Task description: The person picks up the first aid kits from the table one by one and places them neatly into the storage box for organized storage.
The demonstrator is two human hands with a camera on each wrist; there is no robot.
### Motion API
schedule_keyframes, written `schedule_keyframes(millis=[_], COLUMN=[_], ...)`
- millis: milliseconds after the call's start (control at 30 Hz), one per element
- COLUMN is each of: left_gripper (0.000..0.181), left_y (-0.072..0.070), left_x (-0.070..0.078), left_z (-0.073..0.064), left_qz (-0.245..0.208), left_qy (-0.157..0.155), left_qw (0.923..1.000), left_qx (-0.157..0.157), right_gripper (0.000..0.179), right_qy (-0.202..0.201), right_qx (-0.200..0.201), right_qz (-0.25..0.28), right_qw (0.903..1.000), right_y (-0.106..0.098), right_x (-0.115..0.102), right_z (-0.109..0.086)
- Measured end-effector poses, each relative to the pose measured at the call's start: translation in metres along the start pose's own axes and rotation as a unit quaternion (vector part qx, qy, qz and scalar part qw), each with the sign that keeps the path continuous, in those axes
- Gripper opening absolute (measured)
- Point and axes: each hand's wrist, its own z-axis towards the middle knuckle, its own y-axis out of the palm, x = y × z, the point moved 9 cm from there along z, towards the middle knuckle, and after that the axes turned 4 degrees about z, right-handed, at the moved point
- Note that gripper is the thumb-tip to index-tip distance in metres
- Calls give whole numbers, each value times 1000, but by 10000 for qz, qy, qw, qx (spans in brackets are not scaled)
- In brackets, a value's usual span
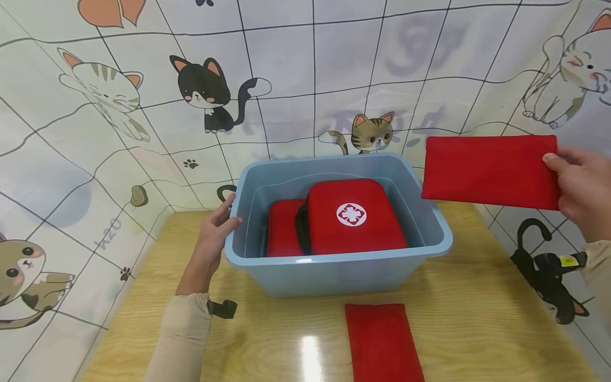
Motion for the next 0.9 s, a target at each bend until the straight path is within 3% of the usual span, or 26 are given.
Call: schedule_keyframes(millis=[267,400,667,900], left_gripper=[65,64,64,64], left_y=[2,2,1,1], left_x=[1,2,2,1], left_z=[1,0,0,1], left_qz=[-17,-43,-76,-63], left_qy=[-3,5,17,44], left_qw=[10000,10000,10000,10000], left_qx=[-26,-28,-49,-55], right_gripper=[84,82,77,75], right_qy=[318,362,214,15], right_qx=[-434,-749,-1373,-1838], right_qz=[459,356,289,393], right_qw=[9975,9959,9899,9822], right_y=[50,76,134,169], right_x=[-11,-22,-42,-56], right_z=[-8,-9,-19,-31])
